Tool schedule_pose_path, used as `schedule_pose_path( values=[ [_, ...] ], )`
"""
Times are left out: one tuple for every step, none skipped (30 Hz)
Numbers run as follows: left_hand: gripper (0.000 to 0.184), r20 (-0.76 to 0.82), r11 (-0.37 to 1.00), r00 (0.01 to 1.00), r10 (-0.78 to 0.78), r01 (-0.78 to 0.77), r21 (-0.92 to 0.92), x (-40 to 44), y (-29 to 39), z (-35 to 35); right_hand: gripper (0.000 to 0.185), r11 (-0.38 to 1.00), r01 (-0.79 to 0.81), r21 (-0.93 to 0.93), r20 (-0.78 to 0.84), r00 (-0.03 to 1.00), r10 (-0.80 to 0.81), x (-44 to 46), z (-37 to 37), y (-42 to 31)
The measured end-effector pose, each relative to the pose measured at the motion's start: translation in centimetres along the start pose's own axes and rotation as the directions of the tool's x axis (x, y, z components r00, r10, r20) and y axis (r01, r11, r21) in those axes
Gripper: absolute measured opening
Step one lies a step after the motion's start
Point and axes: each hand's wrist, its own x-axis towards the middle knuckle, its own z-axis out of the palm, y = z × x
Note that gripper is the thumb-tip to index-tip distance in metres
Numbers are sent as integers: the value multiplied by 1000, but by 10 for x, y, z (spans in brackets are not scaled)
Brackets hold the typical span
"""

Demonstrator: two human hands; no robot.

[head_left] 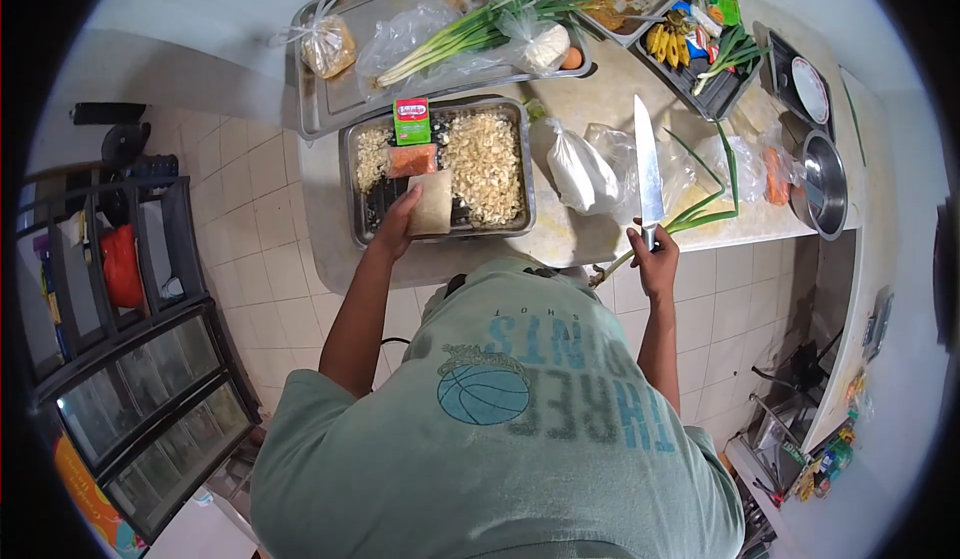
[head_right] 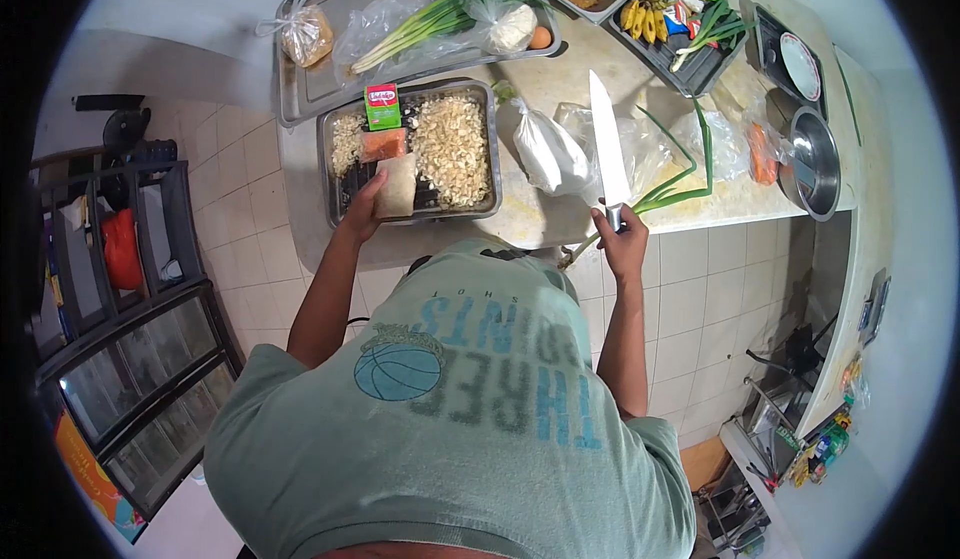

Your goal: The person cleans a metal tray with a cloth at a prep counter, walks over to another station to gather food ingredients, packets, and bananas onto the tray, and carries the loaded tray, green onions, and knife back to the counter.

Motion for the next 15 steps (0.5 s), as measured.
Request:
schedule_pose_path(
  values=[
    [41, 19, 1000, 1000, 24, -24, -11, -1, 0, -2, 27, 1000, 0, 8, 3, 1000, 0, 1, 1, 0],
    [40, 37, 999, 998, 49, -48, -22, -1, 0, -5, 27, 1000, 0, 16, 5, 1000, 0, 2, 2, 0],
    [39, 19, 997, 998, 66, -67, 30, 2, -4, -11, 28, 1000, -1, 13, -1, 1000, 1, 2, 4, -1],
    [38, 2, 993, 996, 85, -85, 82, 5, -9, -16, 28, 1000, -2, 6, 7, 1000, 2, 2, 6, -2],
    [37, -14, 986, 995, 104, -101, 134, 7, -13, -21, 28, 1000, -3, 0, 14, 1000, 3, 3, 7, -3],
    [37, -39, 987, 993, 110, -105, 120, 9, -17, -26, 28, 1000, -4, -6, 22, 1000, 5, 3, 8, -4],
    [37, -56, 988, 992, 113, -106, 109, 8, -17, -26, 28, 1000, 4, -7, 21, 1000, -4, 3, 10, -4],
    [38, -74, 989, 991, 115, -108, 98, 8, -17, -25, 28, 1000, 13, -7, 21, 1000, -13, 3, 12, -5],
    [38, -79, 989, 990, 114, -106, 105, 7, -17, -25, 27, 1000, 22, -8, 21, 1000, -22, 4, 14, -6],
    [38, -84, 988, 990, 114, -104, 113, 7, -16, -24, 27, 1000, 21, -22, 23, 1000, -21, 4, 15, -8],
    [38, -89, 988, 990, 113, -102, 120, 6, -15, -23, 27, 999, 21, -36, 25, 999, -20, 4, 15, -9],
    [37, -95, 984, 989, 111, -97, 147, 7, -14, -22, 26, 999, 20, -49, 27, 999, -19, 4, 15, -9],
    [37, -101, 981, 989, 110, -91, 173, 8, -13, -22, 26, 998, 33, -61, 30, 999, -31, 4, 14, -7],
    [36, -108, 976, 988, 109, -86, 198, 9, -13, -21, 26, 998, 37, -58, 32, 999, -35, 5, 14, -5],
    [36, -112, 977, 987, 114, -91, 194, 9, -12, -21, 26, 998, 40, -56, 34, 999, -38, 5, 14, -3]
  ],
)
